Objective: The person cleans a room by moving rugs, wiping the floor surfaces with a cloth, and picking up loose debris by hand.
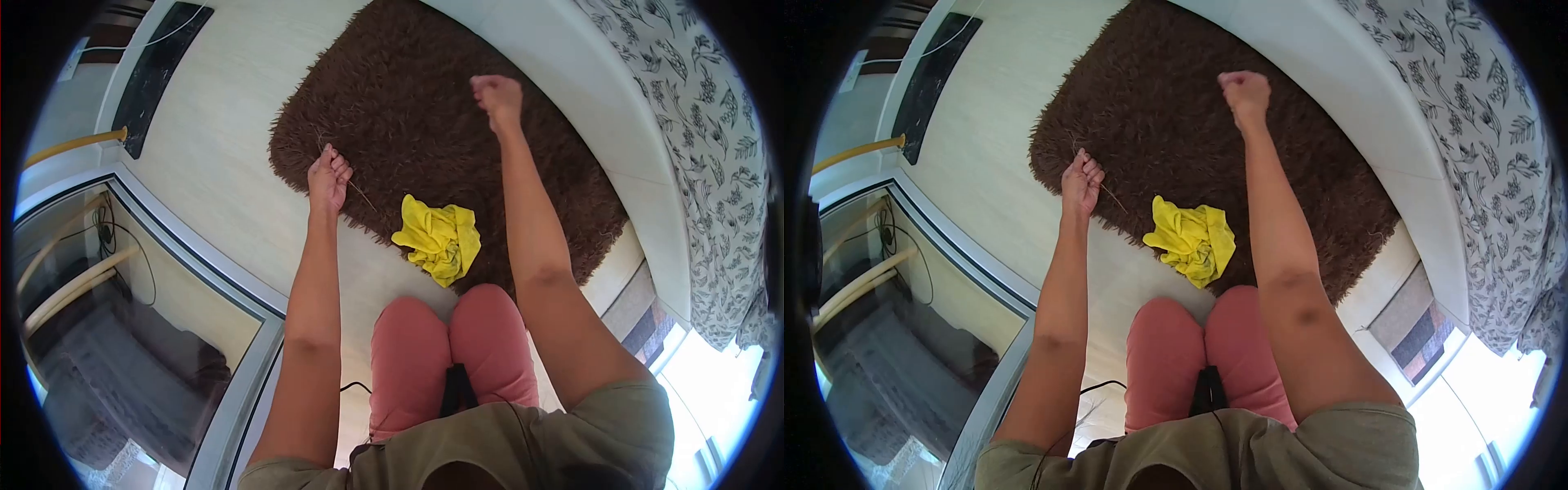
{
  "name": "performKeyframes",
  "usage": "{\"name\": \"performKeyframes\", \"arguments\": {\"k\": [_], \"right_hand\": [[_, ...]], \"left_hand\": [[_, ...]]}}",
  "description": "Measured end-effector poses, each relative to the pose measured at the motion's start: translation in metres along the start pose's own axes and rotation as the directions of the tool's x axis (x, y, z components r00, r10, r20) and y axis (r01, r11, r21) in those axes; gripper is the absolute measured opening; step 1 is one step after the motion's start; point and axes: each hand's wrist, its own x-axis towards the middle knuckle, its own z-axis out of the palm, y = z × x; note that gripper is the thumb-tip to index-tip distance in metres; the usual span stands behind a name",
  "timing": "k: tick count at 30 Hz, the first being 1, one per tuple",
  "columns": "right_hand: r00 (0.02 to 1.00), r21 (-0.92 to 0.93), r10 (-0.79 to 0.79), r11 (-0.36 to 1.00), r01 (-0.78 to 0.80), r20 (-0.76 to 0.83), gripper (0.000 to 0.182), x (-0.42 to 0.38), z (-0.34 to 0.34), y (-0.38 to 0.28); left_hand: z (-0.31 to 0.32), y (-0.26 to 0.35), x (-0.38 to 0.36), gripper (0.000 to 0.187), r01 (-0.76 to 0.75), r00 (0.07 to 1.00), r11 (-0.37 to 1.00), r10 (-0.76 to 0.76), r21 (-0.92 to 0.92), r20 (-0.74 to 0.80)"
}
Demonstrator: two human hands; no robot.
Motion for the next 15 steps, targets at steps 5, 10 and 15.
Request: {"name": "performKeyframes", "arguments": {"k": [5, 10, 15], "right_hand": [[0.832, -0.136, -0.529, 0.823, 0.551, 0.169, 0.011, 0.013, 0.046, -0.018], [0.467, -0.206, -0.718, 0.425, 0.881, 0.516, 0.012, 0.026, 0.068, -0.010], [0.442, -0.383, -0.605, 0.233, 0.894, 0.662, 0.008, 0.027, 0.071, -0.016]], "left_hand": [[0.001, 0.001, -0.003, 0.021, 0.015, 1.000, 0.992, -0.012, -0.122, 0.026], [-0.007, 0.001, 0.000, 0.018, 0.046, 0.995, 0.961, -0.020, -0.274, 0.098], [-0.009, 0.001, -0.001, 0.015, 0.061, 0.991, 0.957, -0.025, -0.283, 0.129]]}}
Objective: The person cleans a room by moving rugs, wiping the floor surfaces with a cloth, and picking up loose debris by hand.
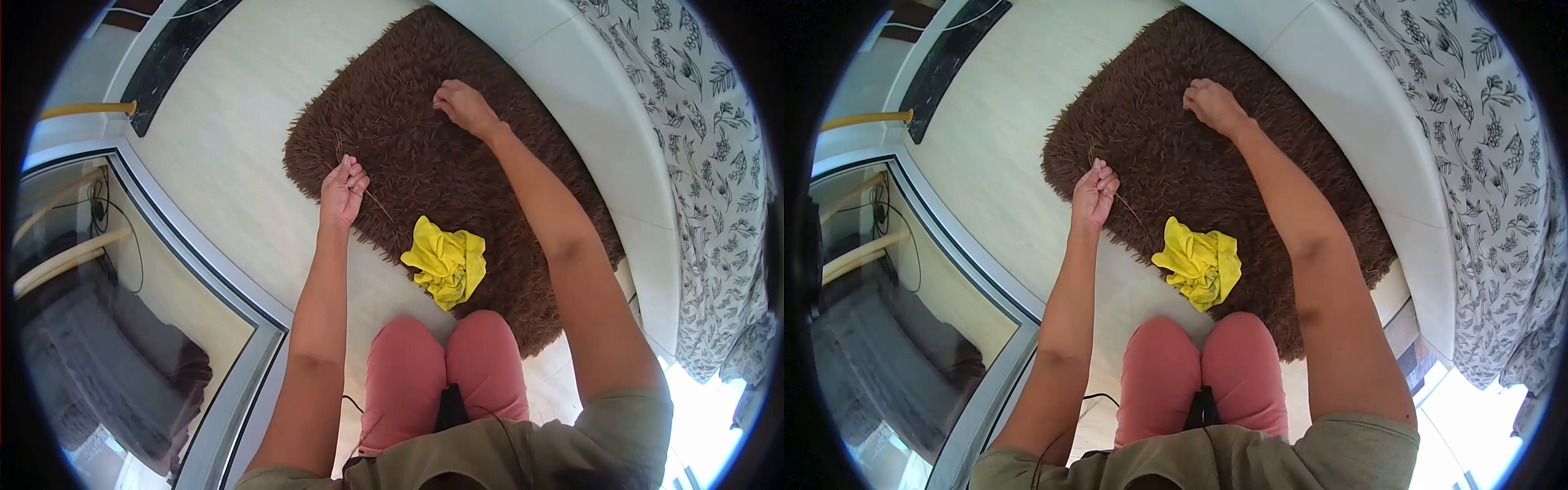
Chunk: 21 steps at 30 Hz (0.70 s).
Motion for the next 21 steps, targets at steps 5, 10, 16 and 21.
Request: {"name": "performKeyframes", "arguments": {"k": [5, 10, 16, 21], "right_hand": [[0.946, 0.505, 0.309, 0.804, -0.314, 0.097, 0.009, 0.013, -0.011, 0.001], [0.852, 0.579, 0.522, 0.704, -0.411, -0.031, 0.014, 0.012, 0.016, 0.012], [0.554, 0.968, 0.823, 0.022, -0.250, 0.124, 0.014, 0.010, -0.020, 0.016], [0.724, 0.933, 0.690, 0.258, -0.252, 0.005, 0.010, 0.014, -0.040, 0.008]], "left_hand": [[0.002, -0.003, -0.002, 0.015, -0.033, 0.999, 0.999, 0.033, 0.027, -0.016], [0.005, -0.002, -0.003, 0.015, -0.043, 0.999, 0.997, 0.044, 0.058, -0.023], [0.004, 0.003, -0.002, 0.016, -0.028, 0.999, 0.992, 0.033, 0.124, -0.033], [0.001, 0.003, 0.000, 0.016, -0.050, 0.999, 0.993, 0.051, 0.105, -0.013]]}}
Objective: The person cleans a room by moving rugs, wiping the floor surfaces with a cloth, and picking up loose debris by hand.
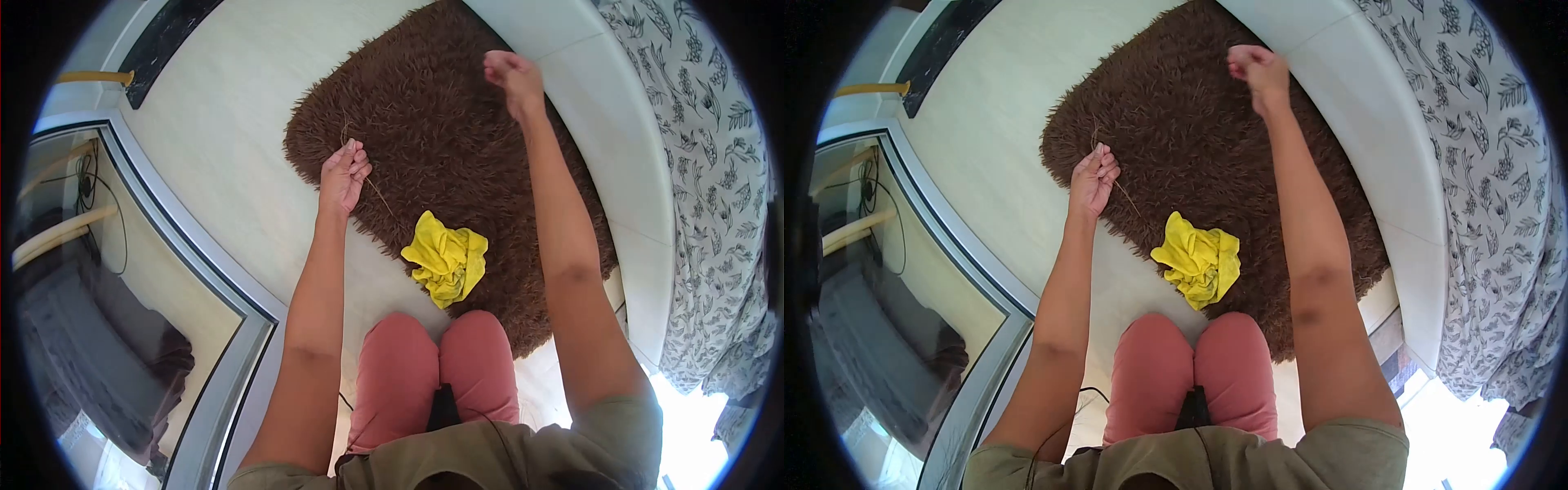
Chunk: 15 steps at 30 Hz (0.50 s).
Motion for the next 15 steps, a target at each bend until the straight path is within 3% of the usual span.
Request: {"name": "performKeyframes", "arguments": {"k": [3, 5, 6, 8, 9, 13, 15], "right_hand": [[0.953, -0.184, 0.005, 0.981, 0.053, 0.302, 0.012, -0.031, 0.051, 0.007], [0.853, -0.320, -0.175, 0.874, 0.364, 0.491, 0.013, -0.040, 0.075, 0.033], [0.855, -0.315, -0.175, 0.878, 0.360, 0.488, 0.013, -0.041, 0.081, 0.042], [0.646, -0.392, -0.397, 0.553, 0.735, 0.652, 0.013, -0.042, 0.090, 0.054], [0.595, -0.416, -0.446, 0.438, 0.797, 0.669, 0.012, -0.044, 0.092, 0.057], [0.696, -0.543, -0.320, 0.451, 0.708, 0.642, 0.011, -0.044, 0.093, 0.053], [0.841, -0.521, -0.212, 0.702, 0.486, 0.498, 0.011, -0.040, 0.088, 0.044]], "left_hand": [[0.000, -0.001, 0.000, 0.016, -0.008, 1.000, 1.000, 0.008, -0.001, -0.015], [0.000, 0.000, 0.001, 0.016, -0.008, 1.000, 1.000, 0.008, 0.010, -0.010], [0.000, 0.000, 0.000, 0.016, -0.002, 1.000, 1.000, 0.002, 0.022, -0.001], [0.001, 0.000, 0.000, 0.016, 0.001, 1.000, 1.000, 0.000, 0.028, -0.011], [0.001, 0.000, -0.001, 0.016, 0.003, 1.000, 1.000, -0.003, 0.022, -0.018], [0.000, -0.001, 0.001, 0.016, -0.003, 1.000, 1.000, 0.003, 0.015, 0.026], [0.002, -0.003, 0.000, 0.016, -0.035, 0.999, 0.998, 0.036, 0.048, -0.033]]}}
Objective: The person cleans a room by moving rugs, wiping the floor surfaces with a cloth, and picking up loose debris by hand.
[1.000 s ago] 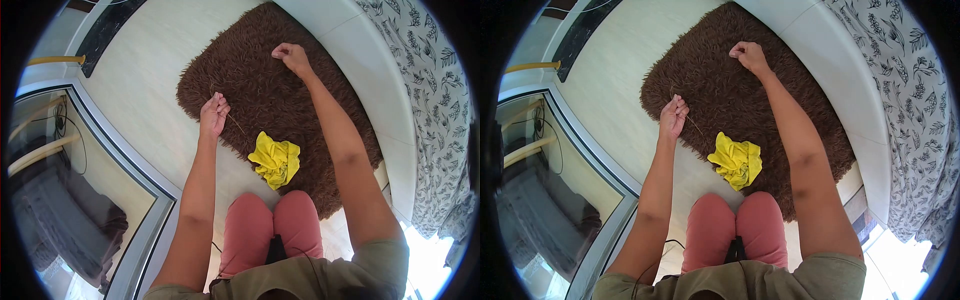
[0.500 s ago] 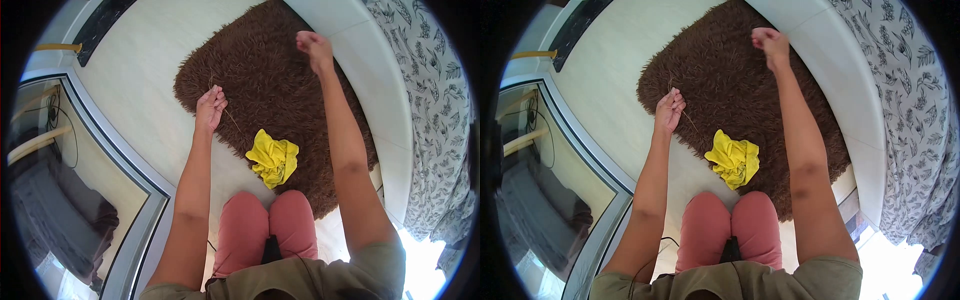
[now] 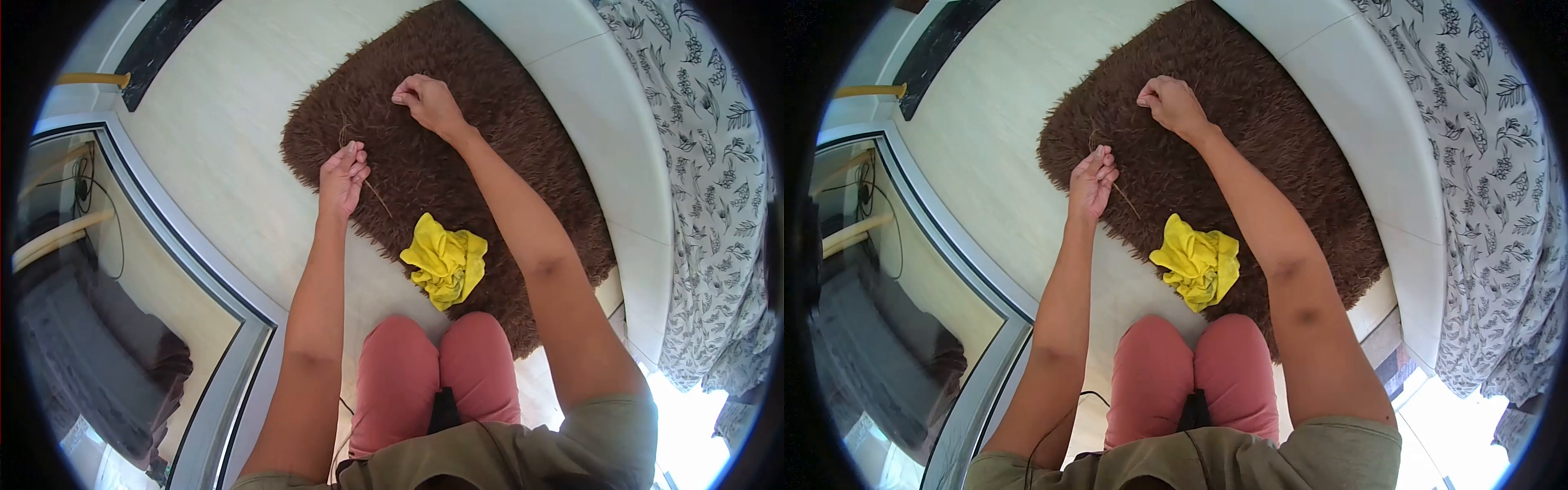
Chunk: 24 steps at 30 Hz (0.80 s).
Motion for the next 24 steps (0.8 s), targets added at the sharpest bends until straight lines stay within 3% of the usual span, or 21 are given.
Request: {"name": "performKeyframes", "arguments": {"k": [1, 3, 4, 5, 8, 10, 11, 13, 15, 16, 17, 21, 22, 24], "right_hand": [[1.000, -0.008, 0.000, 1.000, 0.000, 0.000, 0.011, -0.001, -0.006, 0.000], [0.958, 0.182, 0.125, 0.980, -0.079, -0.257, 0.012, -0.005, -0.018, 0.014], [0.915, 0.325, 0.253, 0.934, -0.147, -0.314, 0.012, -0.002, -0.031, 0.026], [0.862, 0.383, 0.395, 0.885, -0.264, -0.319, 0.014, -0.003, -0.047, 0.029], [0.815, 0.511, 0.526, 0.784, -0.353, -0.243, 0.009, -0.009, -0.056, 0.033], [0.835, 0.215, 0.515, 0.852, -0.477, -0.192, 0.007, -0.009, -0.043, 0.032], [0.837, 0.219, 0.512, 0.854, -0.472, -0.192, 0.007, -0.007, -0.038, 0.028], [0.875, -0.164, 0.433, 0.868, -0.470, -0.216, 0.005, -0.008, -0.028, 0.022], [0.881, -0.145, 0.359, 0.898, -0.416, -0.307, 0.006, -0.003, -0.035, 0.028], [0.804, 0.254, 0.533, 0.842, -0.476, -0.264, 0.006, 0.001, -0.046, 0.033], [0.728, 0.606, 0.669, 0.644, -0.466, -0.151, 0.006, 0.003, -0.057, 0.036], [0.716, 0.735, 0.623, 0.638, -0.231, -0.316, 0.005, -0.002, -0.100, 0.032], [0.716, 0.736, 0.624, 0.636, -0.232, -0.313, 0.005, -0.003, -0.107, 0.027], [0.818, 0.698, 0.473, 0.705, -0.128, -0.328, 0.006, -0.014, -0.114, 0.001]], "left_hand": [[0.001, 0.000, 0.000, 0.016, 0.002, 1.000, 1.000, -0.002, -0.006, 0.005], [-0.001, 0.000, 0.001, 0.016, -0.004, 1.000, 1.000, 0.004, 0.005, 0.004], [-0.002, 0.000, 0.002, 0.016, -0.005, 1.000, 1.000, 0.005, 0.002, 0.007], [-0.003, 0.000, 0.002, 0.016, -0.008, 1.000, 1.000, 0.008, 0.003, 0.008], [-0.003, -0.002, 0.002, 0.016, -0.006, 1.000, 1.000, 0.006, 0.005, 0.004], [0.000, -0.003, 0.002, 0.015, -0.015, 1.000, 1.000, 0.015, 0.004, -0.001], [0.002, -0.003, 0.001, 0.015, -0.021, 1.000, 1.000, 0.021, -0.002, -0.003], [0.003, -0.003, -0.002, 0.015, -0.027, 1.000, 1.000, 0.027, 0.002, -0.010], [0.002, -0.005, 0.000, 0.016, -0.042, 0.999, 0.999, 0.042, -0.012, -0.027], [0.002, -0.005, 0.000, 0.016, -0.040, 0.999, 0.999, 0.040, -0.007, -0.024], [0.000, -0.006, 0.001, 0.015, -0.044, 0.999, 0.999, 0.044, -0.004, -0.024], [0.000, -0.005, 0.002, 0.015, -0.043, 0.999, 0.999, 0.043, 0.008, -0.008], [0.000, -0.006, 0.003, 0.015, -0.044, 0.999, 0.999, 0.044, 0.009, -0.011], [-0.002, -0.006, 0.003, 0.016, -0.029, 0.999, 0.995, 0.033, -0.093, 0.042]]}}
